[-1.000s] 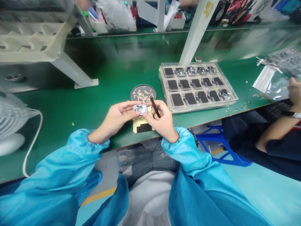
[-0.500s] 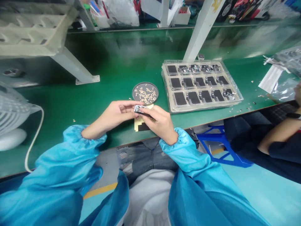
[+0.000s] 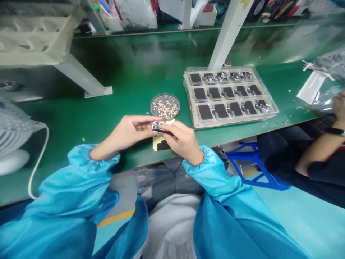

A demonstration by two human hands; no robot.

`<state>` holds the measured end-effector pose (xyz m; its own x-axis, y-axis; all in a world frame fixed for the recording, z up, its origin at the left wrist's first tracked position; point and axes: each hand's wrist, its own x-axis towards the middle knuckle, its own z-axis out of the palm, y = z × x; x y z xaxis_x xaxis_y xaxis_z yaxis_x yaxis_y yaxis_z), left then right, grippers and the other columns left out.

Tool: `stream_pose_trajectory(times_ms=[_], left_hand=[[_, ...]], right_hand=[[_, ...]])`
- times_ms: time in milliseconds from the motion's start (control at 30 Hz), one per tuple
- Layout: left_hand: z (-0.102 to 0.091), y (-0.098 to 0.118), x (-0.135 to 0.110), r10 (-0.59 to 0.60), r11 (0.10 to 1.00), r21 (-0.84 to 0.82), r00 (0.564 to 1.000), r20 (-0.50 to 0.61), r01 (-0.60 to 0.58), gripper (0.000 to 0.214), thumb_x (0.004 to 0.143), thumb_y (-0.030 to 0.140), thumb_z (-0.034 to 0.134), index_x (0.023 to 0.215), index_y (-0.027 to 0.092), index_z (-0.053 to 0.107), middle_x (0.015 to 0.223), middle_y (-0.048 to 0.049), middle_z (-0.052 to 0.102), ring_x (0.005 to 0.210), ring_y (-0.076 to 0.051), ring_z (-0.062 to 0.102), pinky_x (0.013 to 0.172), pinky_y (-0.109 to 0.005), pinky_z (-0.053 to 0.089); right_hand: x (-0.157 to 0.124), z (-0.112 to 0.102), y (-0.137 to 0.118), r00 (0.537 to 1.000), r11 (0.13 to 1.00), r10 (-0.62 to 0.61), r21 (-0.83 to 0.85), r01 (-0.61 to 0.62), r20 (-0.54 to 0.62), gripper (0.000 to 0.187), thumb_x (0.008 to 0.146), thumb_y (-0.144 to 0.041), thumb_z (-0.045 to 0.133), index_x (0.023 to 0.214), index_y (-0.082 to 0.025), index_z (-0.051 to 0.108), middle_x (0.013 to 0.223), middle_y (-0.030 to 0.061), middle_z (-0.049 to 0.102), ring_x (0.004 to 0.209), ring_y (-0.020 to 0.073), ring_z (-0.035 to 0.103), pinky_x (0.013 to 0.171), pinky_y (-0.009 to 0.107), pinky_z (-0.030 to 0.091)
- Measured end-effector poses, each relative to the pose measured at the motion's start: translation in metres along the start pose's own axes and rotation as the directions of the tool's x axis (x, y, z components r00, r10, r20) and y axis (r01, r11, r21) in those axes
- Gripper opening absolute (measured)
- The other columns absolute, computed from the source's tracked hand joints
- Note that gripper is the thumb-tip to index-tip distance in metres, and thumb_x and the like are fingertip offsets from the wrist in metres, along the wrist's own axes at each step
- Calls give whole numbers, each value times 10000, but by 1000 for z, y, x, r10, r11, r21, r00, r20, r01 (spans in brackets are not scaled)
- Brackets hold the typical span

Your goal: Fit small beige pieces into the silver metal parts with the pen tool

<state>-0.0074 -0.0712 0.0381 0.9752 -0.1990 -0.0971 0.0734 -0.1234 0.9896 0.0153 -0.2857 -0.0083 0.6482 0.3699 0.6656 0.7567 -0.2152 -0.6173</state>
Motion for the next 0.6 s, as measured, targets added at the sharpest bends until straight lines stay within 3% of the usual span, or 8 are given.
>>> stream_pose_trajectory(times_ms=[333, 500, 600], left_hand=[[3, 3, -2, 28, 998, 51, 997, -68, -25, 513, 792, 376, 878, 1248, 157, 795, 1183, -125, 798, 1021, -279, 781, 974, -406, 641], [5, 4, -2, 30, 998, 65, 996, -87, -24, 519, 799, 375, 874, 1260, 153, 789, 1125, -123, 811, 988, -284, 789, 928, -406, 656], [5, 4, -3, 35, 999, 37, 996, -81, -32, 522, 796, 351, 878, 1269, 151, 782, 1140, -129, 807, 990, -282, 790, 924, -402, 657]], right_hand=[[6, 0, -4, 998, 995, 62, 79, -60, -19, 169, 983, -194, 709, 1136, -202, 780, 1017, 83, 784, 910, 198, 734, 828, 352, 618], [6, -1, -5, 997, 994, 75, 84, -72, -23, 135, 985, -210, 708, 1103, -208, 774, 988, 73, 774, 901, 198, 722, 824, 358, 611], [4, 0, -5, 977, 975, 203, 100, -197, -59, 239, 934, -275, 775, 1164, -222, 734, 1066, 80, 751, 944, 215, 710, 822, 365, 608]])
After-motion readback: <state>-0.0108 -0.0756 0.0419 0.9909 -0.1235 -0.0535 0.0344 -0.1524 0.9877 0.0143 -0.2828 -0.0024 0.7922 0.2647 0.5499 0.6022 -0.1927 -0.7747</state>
